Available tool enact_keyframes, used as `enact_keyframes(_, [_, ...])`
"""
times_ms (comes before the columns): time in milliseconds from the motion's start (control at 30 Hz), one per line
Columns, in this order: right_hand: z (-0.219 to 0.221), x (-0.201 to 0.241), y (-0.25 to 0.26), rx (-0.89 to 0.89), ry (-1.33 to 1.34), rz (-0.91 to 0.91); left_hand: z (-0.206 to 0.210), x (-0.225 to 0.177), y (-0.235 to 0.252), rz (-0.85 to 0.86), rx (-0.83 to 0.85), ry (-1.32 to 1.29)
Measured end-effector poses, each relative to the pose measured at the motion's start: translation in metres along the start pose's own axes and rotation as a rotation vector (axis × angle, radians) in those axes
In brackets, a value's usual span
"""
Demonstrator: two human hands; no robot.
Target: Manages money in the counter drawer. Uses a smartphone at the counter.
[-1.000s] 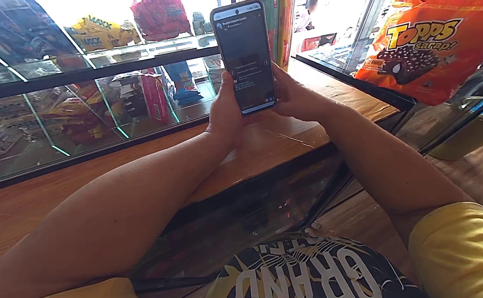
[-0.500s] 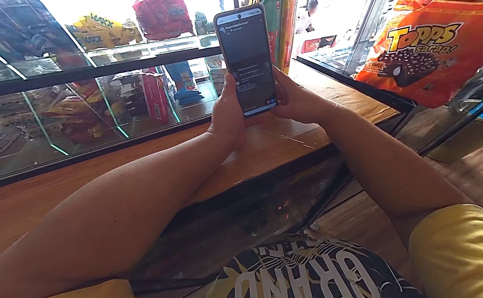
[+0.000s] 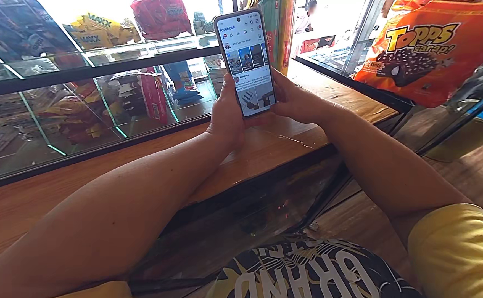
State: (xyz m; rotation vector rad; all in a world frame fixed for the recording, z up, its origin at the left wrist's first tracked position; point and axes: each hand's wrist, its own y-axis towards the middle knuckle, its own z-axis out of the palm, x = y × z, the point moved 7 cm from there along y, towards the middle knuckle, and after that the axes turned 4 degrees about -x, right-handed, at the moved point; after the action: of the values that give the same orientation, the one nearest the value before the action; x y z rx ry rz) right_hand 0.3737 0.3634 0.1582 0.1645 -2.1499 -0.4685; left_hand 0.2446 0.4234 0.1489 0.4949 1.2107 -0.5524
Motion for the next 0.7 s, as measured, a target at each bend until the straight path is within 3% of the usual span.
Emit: enact_keyframes(700, [-0.0016,-0.003,0.0011,-0.015,-0.03,0.02,0.0017,0.0019,0.0018,0.013,0.028,0.06])
